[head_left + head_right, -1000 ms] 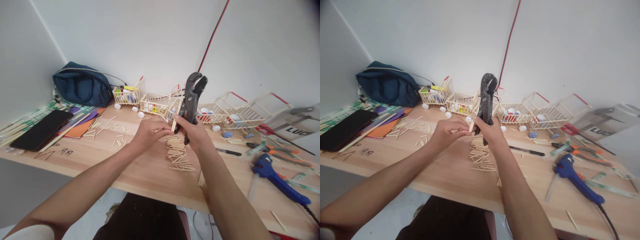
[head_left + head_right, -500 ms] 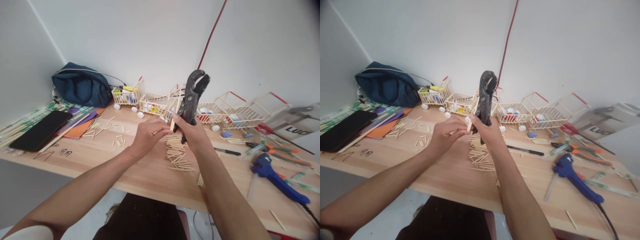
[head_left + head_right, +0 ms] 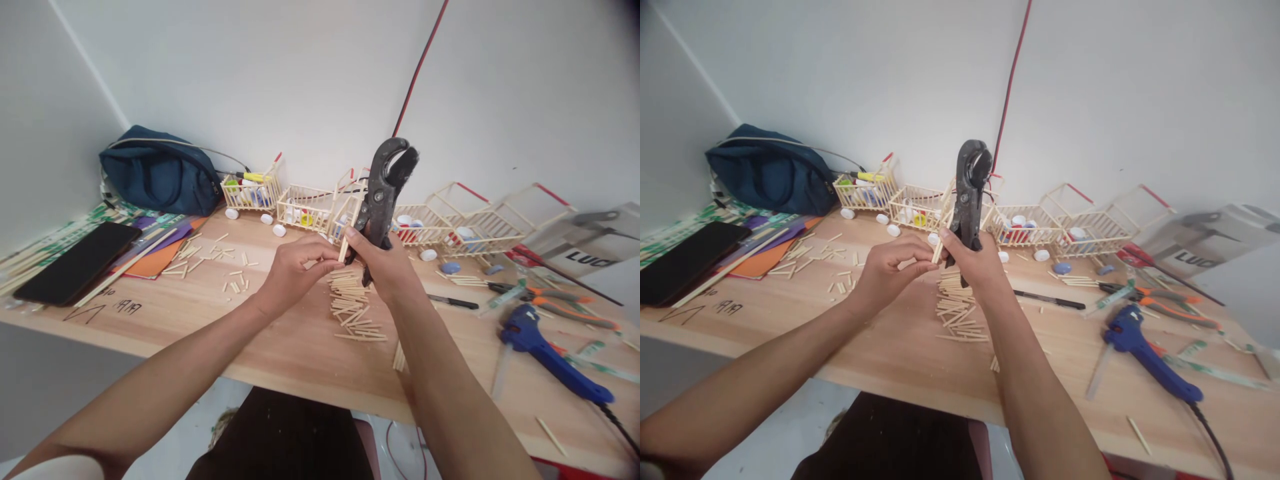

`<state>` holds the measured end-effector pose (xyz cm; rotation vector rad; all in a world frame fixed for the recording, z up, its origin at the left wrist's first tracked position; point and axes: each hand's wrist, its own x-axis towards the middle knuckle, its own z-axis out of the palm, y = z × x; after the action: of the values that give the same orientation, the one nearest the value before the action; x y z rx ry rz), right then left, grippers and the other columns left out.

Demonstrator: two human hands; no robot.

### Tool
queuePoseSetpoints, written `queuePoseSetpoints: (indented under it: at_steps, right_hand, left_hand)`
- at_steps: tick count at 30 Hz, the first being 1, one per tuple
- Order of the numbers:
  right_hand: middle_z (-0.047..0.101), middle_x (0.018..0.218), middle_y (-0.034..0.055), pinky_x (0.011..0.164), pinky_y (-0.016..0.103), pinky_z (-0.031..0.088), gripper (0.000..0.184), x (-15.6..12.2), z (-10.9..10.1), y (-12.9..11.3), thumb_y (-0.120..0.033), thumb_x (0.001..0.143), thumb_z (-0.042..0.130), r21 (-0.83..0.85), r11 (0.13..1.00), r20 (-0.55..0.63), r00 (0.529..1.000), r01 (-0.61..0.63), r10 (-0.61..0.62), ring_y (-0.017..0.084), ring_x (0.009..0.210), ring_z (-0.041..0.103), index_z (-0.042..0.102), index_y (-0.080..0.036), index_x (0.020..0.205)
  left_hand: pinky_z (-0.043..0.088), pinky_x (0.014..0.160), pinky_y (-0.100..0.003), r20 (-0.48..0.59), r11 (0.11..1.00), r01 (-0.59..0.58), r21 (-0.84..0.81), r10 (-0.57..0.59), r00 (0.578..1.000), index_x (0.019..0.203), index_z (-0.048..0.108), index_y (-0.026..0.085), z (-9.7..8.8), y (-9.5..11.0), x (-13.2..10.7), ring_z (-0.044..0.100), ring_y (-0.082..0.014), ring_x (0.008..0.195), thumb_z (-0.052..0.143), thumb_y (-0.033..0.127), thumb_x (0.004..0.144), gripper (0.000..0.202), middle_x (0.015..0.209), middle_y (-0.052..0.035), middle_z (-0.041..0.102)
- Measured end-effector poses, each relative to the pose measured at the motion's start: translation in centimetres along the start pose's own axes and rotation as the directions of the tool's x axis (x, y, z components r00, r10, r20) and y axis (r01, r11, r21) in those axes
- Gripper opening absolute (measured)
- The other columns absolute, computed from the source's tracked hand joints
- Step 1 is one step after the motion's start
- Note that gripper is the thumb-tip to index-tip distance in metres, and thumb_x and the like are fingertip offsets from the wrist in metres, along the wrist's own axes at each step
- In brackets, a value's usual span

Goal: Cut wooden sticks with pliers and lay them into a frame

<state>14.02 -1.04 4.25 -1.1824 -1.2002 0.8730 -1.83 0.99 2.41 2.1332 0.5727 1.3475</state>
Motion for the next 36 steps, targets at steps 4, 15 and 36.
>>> queuePoseSetpoints:
  at_steps: [4, 15, 36]
  right_hand:
    - [0.055, 0.054, -0.0031, 0.049, 0.022, 0.042, 0.033, -0.2, 0.1, 0.0, -0.047, 0.073, 0.068, -0.035, 0.999, -0.008, 1.000, -0.018, 0.018, 0.011, 0.052, 0.053, 0.053, -0.019, 0.064]
    - [0.056, 0.054, -0.0015, 0.046, 0.023, 0.042, 0.034, -0.2, 0.2, -0.2, -0.049, 0.074, 0.066, -0.132, 0.991, -0.027, 1.000, 0.011, -0.014, 0.011, 0.049, 0.052, 0.055, -0.018, 0.064]
    - [0.059, 0.065, -0.0006, 0.058, 0.026, 0.046, 0.034, 0.0, 1.0, 2.0, -0.049, 0.079, 0.064, -0.063, 0.995, 0.068, 0.995, 0.080, -0.076, 0.014, 0.062, 0.055, 0.066, -0.017, 0.093]
  left_hand:
    - [0.047, 0.077, -0.029, -0.011, 0.999, -0.030, 0.011, 0.030, 0.999, 0.079, 0.071, 0.016, 0.1, 0.0, -0.2, 0.064, -0.0155, 0.081, 0.064, 0.026, 0.086, 0.014, 0.083, -0.0063, 0.071]
    - [0.047, 0.072, -0.026, 0.181, 0.877, 0.406, -0.256, -0.369, 0.912, 0.081, 0.071, 0.012, 0.0, 0.0, 0.4, 0.064, -0.0153, 0.078, 0.065, 0.039, 0.082, 0.028, 0.084, -0.0075, 0.073]
    - [0.046, 0.067, -0.021, 0.406, 0.468, 0.643, -0.606, -0.513, 0.756, 0.077, 0.068, 0.011, -0.6, -0.5, 0.4, 0.061, -0.0091, 0.066, 0.075, 0.050, 0.072, 0.041, 0.073, -0.0048, 0.069]
